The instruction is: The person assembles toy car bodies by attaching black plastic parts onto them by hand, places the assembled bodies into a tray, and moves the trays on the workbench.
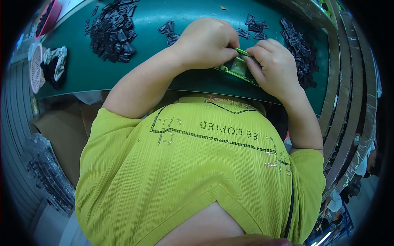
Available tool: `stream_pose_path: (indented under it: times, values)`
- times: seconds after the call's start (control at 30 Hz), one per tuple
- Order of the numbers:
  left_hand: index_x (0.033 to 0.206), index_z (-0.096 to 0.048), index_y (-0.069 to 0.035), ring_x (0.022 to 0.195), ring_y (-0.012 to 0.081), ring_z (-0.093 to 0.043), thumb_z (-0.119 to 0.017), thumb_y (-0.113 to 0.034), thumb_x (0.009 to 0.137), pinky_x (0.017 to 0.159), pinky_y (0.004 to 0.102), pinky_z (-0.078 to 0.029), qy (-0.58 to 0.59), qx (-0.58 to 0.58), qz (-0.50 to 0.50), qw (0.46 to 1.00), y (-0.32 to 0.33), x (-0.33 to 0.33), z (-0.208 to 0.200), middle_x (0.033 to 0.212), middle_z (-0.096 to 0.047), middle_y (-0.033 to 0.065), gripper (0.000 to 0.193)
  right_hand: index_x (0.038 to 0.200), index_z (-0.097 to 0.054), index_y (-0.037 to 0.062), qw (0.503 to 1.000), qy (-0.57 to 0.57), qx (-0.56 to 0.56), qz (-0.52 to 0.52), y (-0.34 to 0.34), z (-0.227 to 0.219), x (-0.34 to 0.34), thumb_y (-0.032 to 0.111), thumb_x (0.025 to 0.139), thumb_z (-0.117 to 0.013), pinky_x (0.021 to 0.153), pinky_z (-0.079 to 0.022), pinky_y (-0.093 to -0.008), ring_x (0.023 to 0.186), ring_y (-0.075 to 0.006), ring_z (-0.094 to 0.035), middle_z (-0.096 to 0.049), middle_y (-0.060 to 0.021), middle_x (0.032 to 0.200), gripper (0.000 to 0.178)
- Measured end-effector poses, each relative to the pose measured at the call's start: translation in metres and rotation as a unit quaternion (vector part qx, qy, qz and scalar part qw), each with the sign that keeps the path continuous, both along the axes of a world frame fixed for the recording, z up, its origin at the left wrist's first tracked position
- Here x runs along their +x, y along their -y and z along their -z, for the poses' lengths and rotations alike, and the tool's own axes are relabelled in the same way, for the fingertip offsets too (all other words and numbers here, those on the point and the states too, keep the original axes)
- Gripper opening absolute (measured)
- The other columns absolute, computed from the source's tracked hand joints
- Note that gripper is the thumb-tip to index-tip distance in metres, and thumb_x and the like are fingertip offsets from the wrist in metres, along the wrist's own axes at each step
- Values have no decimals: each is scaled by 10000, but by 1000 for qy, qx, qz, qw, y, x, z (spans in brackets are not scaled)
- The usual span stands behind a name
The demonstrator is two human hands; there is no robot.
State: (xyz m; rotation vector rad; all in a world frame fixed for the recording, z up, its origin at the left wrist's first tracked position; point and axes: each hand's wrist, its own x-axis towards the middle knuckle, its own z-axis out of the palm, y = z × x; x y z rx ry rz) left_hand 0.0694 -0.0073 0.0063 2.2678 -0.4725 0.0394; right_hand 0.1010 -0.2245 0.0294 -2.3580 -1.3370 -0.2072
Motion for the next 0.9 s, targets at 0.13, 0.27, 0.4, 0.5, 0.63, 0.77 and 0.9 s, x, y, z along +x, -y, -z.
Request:
stream_pose_path:
  times: [0.13,0.27,0.4,0.5,0.63,0.77,0.9]
  values:
    - [717,-682,-52,767,352,-655,-685,-167,725,676,458,-534,102,126,57,985,11,-7,-4,783,-657,128,116,796,-610,51,992,53,-69,-88,-1,-1,2,89,776,-713,644,-500,-390,748,-307,-594,-579,-102,765,111]
    - [684,-671,-56,783,318,-671,-674,-155,738,677,430,-552,107,158,54,980,19,-12,-14,790,-668,115,112,754,-604,60,990,50,-93,-96,1,-4,5,98,784,-702,664,-516,-402,779,-304,-613,-595,-105,774,109]
    - [952,-701,-45,1000,316,-632,-764,-280,784,825,410,-538,125,72,-55,988,11,-39,-7,981,-668,129,296,832,-665,32,983,-49,-172,-45,-3,-19,17,107,793,-716,700,-518,-413,845,-332,-631,-623,-139,829,99]
    - [1094,-665,-25,1101,326,-586,-795,-322,768,940,424,-493,193,43,-79,977,9,-60,-4,1100,-646,143,460,935,-705,26,954,-278,-112,-12,-8,-44,36,117,856,-703,721,-519,-345,830,-229,-649,-667,-92,865,121]
    - [1105,-658,-21,1145,326,-567,-788,-201,760,962,428,-477,203,11,-81,976,19,-75,17,1142,-640,135,410,934,-696,20,952,-305,-35,-9,-41,-30,52,103,878,-709,672,-511,-310,770,-195,-634,-660,-77,846,100]
    - [991,-674,-36,1004,303,-594,-763,-110,753,884,391,-505,216,-1,-53,975,21,-76,26,1025,-661,103,265,959,-720,55,973,-178,-77,-126,-92,-20,36,103,838,-743,723,-530,-343,819,-287,-650,-648,-125,891,131]
    - [929,-677,-41,966,290,-589,-746,-101,765,868,388,-505,219,12,-57,974,20,-76,27,977,-662,97,188,952,-740,58,977,-137,-93,-132,-114,-2,40,92,803,-774,759,-542,-363,857,-292,-653,-647,-117,936,157]
